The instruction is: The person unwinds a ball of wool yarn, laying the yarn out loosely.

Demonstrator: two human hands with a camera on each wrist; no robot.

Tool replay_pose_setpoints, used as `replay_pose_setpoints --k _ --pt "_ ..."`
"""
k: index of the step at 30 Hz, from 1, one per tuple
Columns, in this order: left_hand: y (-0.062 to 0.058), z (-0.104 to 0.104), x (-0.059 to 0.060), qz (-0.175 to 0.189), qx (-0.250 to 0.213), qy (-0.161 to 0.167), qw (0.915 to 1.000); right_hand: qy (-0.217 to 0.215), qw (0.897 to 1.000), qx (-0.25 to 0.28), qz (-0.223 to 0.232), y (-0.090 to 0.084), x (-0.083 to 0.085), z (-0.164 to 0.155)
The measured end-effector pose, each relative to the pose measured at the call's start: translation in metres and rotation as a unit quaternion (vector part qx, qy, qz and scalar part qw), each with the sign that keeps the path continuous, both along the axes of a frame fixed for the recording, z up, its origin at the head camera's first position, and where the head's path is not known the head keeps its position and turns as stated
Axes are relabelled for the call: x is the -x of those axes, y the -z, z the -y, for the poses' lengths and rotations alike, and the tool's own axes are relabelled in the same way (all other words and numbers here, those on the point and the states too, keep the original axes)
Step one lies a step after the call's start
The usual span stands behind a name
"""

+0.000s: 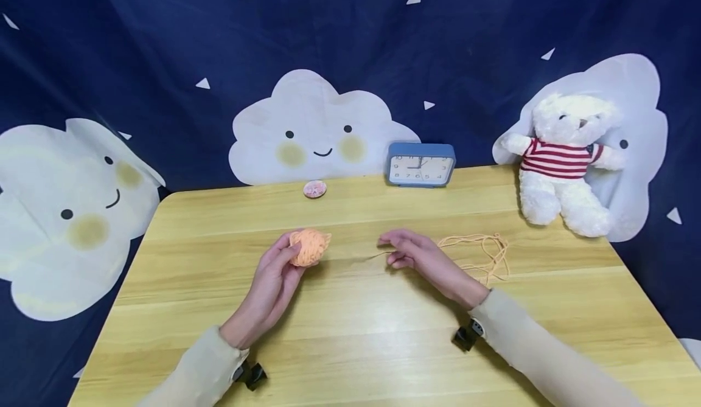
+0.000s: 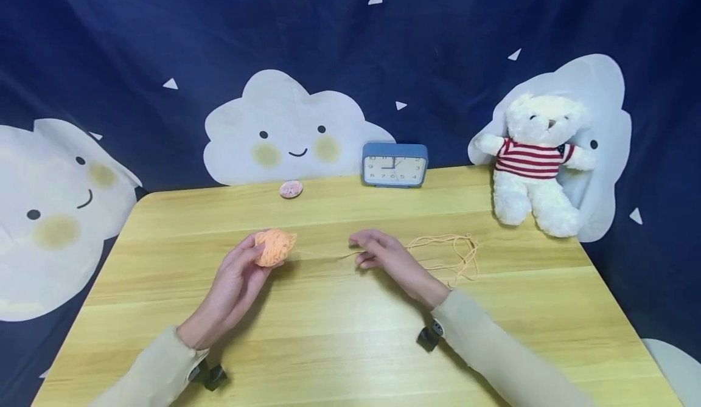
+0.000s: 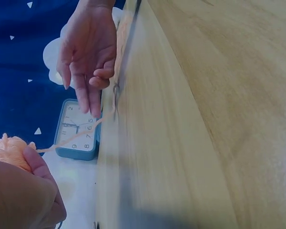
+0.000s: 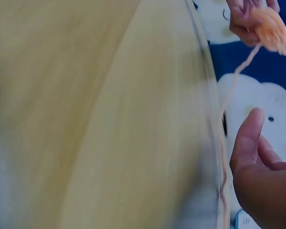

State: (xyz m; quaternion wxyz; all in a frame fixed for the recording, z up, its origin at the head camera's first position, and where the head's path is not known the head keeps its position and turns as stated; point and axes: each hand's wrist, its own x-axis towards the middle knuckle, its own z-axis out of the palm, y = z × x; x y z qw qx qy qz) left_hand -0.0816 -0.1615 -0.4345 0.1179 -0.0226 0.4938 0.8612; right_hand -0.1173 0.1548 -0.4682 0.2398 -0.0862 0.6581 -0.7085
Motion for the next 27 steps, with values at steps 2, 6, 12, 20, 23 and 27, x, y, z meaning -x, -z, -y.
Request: replay_pose_setpoints --k 2,6,12,20,23,27 --pt "-0.001 0.001 0.000 -0.002 -0.004 0.005 1.0000 -0.018 1.000 0.006 0.003 0.000 -0.001 0.008" --pt "-0.002 0.002 0.000 -0.003 -0.012 0.006 0.9999 -0.061 0.997 0.033 0.022 0.002 0.001 0.017" --pt "-0.001 -0.003 0.002 0.006 -0.024 0.002 0.9997 -0.107 0.992 0.041 0.045 0.007 0.004 0.025" --pt "0.001 -0.007 0.004 0.004 -0.011 0.001 0.9999 -0.069 0.997 -0.014 0.008 0.005 -0.002 0.016" --pt "0.002 -0.007 0.004 0.005 -0.005 -0.003 1.0000 -0.043 0.998 -0.040 -0.015 0.003 -0.003 0.008" --pt "0.004 -0.007 0.003 0.001 -0.005 -0.009 0.9999 -0.009 0.999 -0.050 -0.021 -0.001 -0.002 -0.001"
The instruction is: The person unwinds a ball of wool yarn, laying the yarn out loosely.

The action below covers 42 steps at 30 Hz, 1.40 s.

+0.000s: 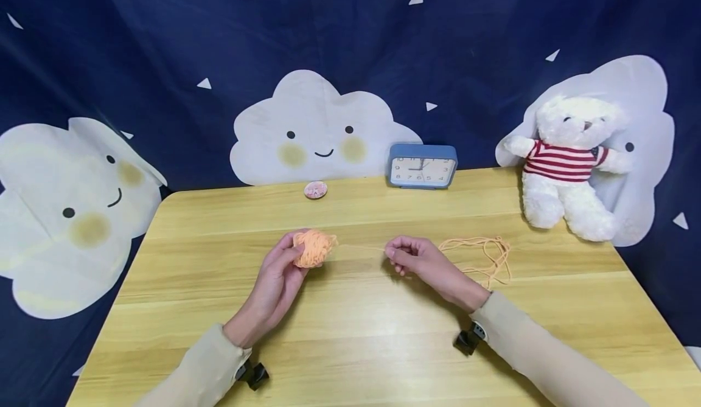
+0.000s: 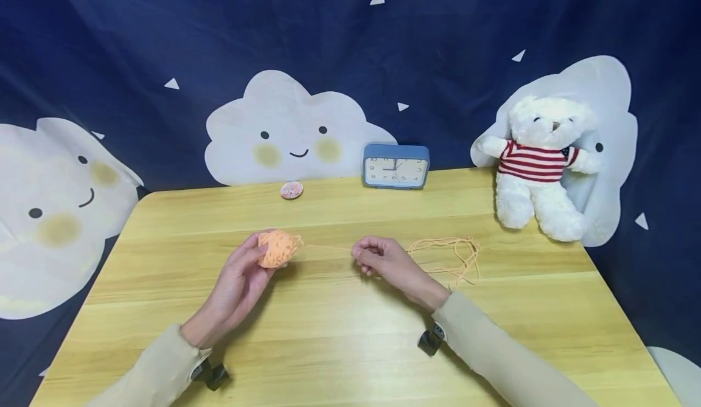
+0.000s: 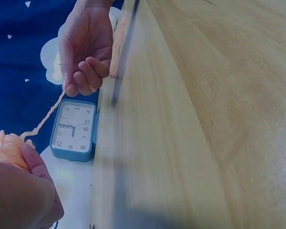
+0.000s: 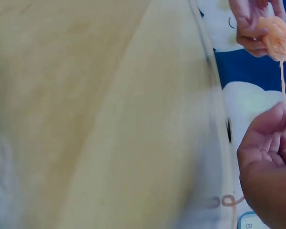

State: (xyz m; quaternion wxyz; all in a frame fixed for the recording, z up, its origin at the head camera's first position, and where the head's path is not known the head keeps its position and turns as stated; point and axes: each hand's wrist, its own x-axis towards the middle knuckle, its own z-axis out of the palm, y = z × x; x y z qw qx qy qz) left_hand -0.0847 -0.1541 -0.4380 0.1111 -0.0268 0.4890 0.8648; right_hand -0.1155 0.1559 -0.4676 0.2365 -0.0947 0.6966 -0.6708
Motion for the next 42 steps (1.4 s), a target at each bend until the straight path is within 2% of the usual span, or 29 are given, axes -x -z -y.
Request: replay_pose_setpoints --k 12,20,27,36,42 --pt "0.001 0.002 0.001 -0.008 0.001 -0.012 0.9999 0.088 0.996 0.013 0.008 -0.007 -0.005 -0.019" --pt "0.004 0.005 0.002 -0.015 -0.003 -0.022 0.9996 0.111 0.994 0.012 0.011 -0.004 -0.008 -0.027" --pt "0.005 0.007 0.003 -0.022 0.000 -0.029 0.9993 0.140 0.990 0.011 0.012 -0.010 -0.013 -0.042" --pt "0.005 0.011 0.004 0.001 0.011 -0.029 0.9995 0.188 0.980 0.069 0.011 -0.014 -0.015 -0.064" --pt "0.005 0.012 0.004 -0.005 0.004 -0.034 0.9994 0.211 0.973 0.099 -0.002 -0.016 -0.015 -0.080"
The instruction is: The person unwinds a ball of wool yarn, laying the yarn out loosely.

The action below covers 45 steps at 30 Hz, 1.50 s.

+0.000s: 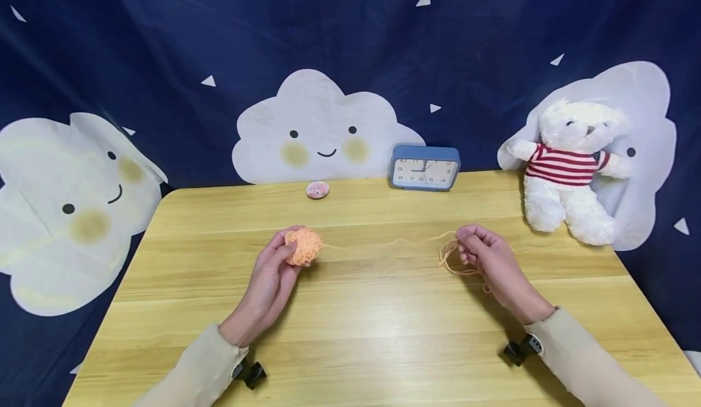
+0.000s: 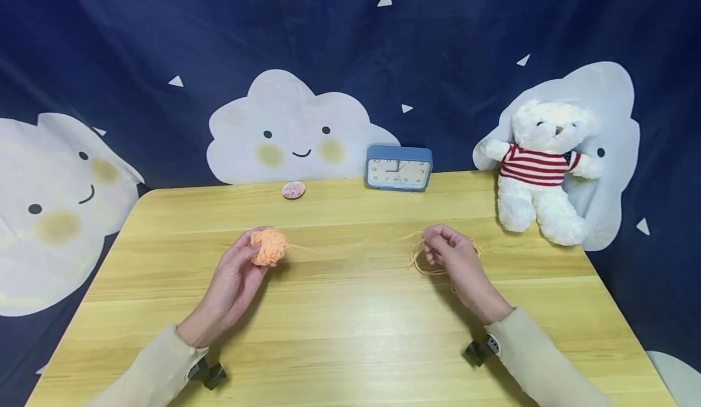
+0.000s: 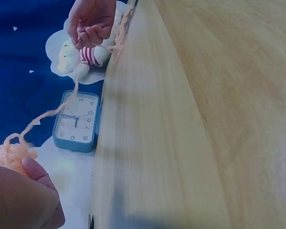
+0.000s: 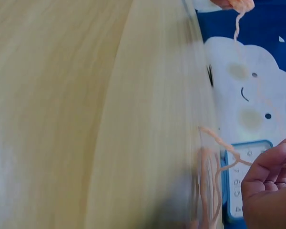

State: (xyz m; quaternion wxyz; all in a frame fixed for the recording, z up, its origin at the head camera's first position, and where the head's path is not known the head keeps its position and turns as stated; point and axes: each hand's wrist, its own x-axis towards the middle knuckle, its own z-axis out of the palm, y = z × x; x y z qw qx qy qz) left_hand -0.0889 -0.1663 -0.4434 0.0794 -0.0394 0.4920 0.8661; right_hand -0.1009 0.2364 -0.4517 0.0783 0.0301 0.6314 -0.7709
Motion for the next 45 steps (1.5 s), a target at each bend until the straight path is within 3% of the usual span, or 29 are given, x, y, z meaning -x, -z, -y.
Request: replay_pose_setpoints --k 15,27,38,45 --pt "-0.002 0.006 -0.001 0.011 0.002 -0.012 0.9999 0.053 0.995 0.083 0.000 0.004 -0.015 -0.052" --pt "-0.003 0.005 0.000 0.012 0.000 -0.021 0.9997 0.101 0.986 0.130 -0.029 0.010 -0.024 -0.096" --pt "-0.003 0.005 0.001 0.011 -0.007 -0.033 0.9994 0.147 0.984 0.103 0.000 0.016 -0.022 -0.118" --pt "-0.003 0.005 0.000 0.009 -0.002 -0.029 0.9995 0.110 0.992 0.055 0.028 0.017 -0.017 -0.126"
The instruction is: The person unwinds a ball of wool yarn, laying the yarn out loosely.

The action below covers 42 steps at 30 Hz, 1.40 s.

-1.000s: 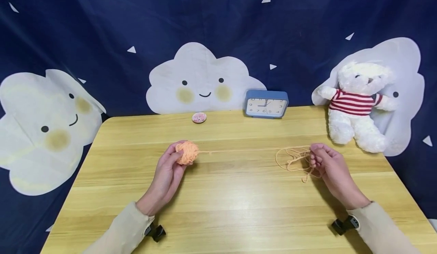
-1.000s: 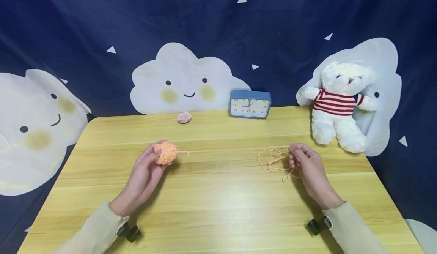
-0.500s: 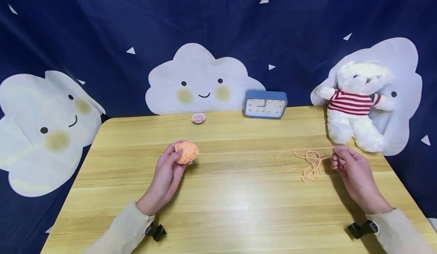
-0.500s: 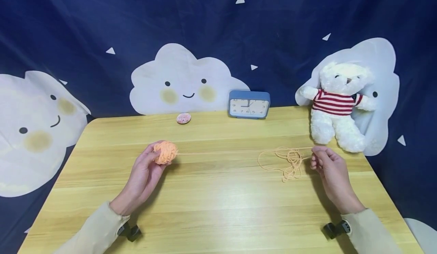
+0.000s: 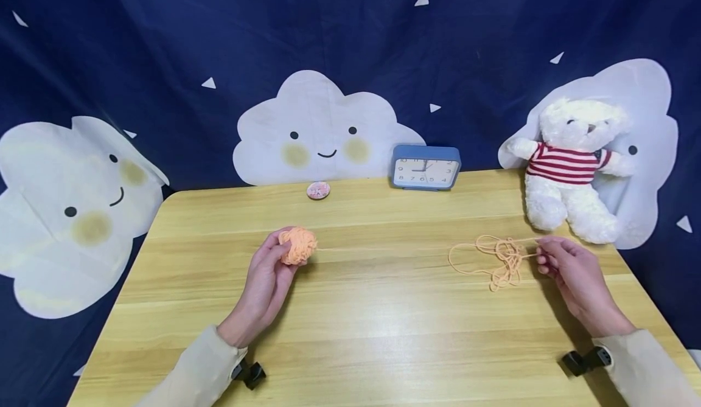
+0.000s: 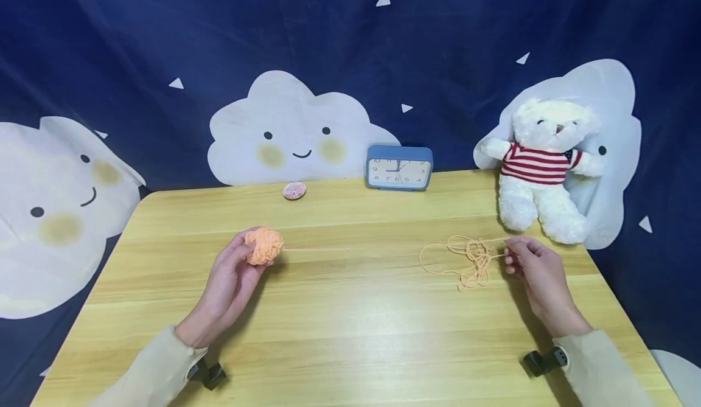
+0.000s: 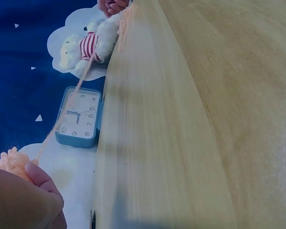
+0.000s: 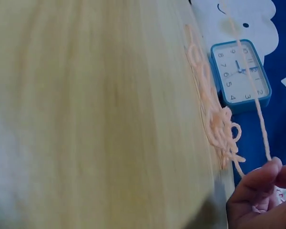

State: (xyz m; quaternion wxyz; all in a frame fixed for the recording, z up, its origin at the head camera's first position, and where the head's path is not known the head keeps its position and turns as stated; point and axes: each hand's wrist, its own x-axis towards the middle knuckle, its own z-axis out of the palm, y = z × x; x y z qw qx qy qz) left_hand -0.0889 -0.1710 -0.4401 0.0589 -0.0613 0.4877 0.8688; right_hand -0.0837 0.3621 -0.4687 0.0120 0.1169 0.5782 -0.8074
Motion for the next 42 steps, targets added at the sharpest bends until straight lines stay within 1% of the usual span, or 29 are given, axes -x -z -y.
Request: replay_pose_setpoints --k 6,8,10,13,15,17,20,21,23,26,29,31,33,37,39,42 --pt "0.000 -0.001 0.000 0.002 -0.007 0.004 1.0000 -0.066 0.998 -0.020 0.013 0.003 0.004 -0.002" --pt "0.000 -0.002 0.000 0.002 -0.007 0.009 0.9999 -0.079 0.997 -0.018 0.012 0.004 0.005 -0.001" --pt "0.000 -0.002 -0.001 0.002 -0.006 0.012 0.9999 -0.082 0.996 -0.018 0.010 0.003 0.004 0.001" --pt "0.000 -0.002 -0.001 0.004 -0.008 0.012 0.9999 -0.063 0.997 -0.047 0.005 0.002 0.001 0.007" --pt "0.000 -0.003 -0.001 0.006 -0.008 0.012 0.9999 -0.030 0.997 -0.076 0.002 0.000 -0.001 0.013" --pt "-0.001 -0.003 -0.001 0.007 -0.011 0.013 0.9998 0.015 0.995 -0.094 -0.002 -0.003 -0.002 0.020" --pt "-0.002 -0.004 -0.001 0.008 -0.012 0.015 0.9998 0.067 0.995 -0.077 -0.011 -0.007 -0.003 0.035" --pt "-0.001 -0.004 -0.001 0.007 -0.013 0.015 0.9998 0.075 0.995 -0.066 -0.014 -0.009 -0.003 0.041" --pt "-0.001 -0.004 0.000 0.006 -0.014 0.016 0.9998 0.071 0.997 -0.038 -0.019 -0.012 -0.003 0.052" --pt "-0.002 -0.003 0.000 0.004 -0.014 0.019 0.9997 0.035 0.999 -0.020 -0.018 -0.016 -0.003 0.067" --pt "-0.002 -0.004 0.000 0.005 -0.013 0.020 0.9997 -0.017 1.000 -0.007 -0.010 -0.019 -0.001 0.082" --pt "-0.003 -0.004 0.000 0.005 -0.011 0.022 0.9997 -0.058 0.998 0.010 -0.002 -0.021 0.002 0.091" --pt "-0.003 -0.004 0.000 0.003 -0.008 0.025 0.9996 -0.102 0.994 0.037 0.009 -0.022 0.006 0.098" --pt "-0.004 -0.004 0.000 -0.002 -0.003 0.030 0.9996 -0.181 0.980 0.073 0.026 -0.021 0.017 0.114" --pt "-0.004 -0.004 0.000 -0.002 -0.003 0.029 0.9996 -0.208 0.975 0.073 0.029 -0.018 0.022 0.123" --pt "-0.005 -0.004 -0.001 -0.002 0.001 0.033 0.9995 -0.226 0.972 0.056 0.031 -0.014 0.026 0.137"
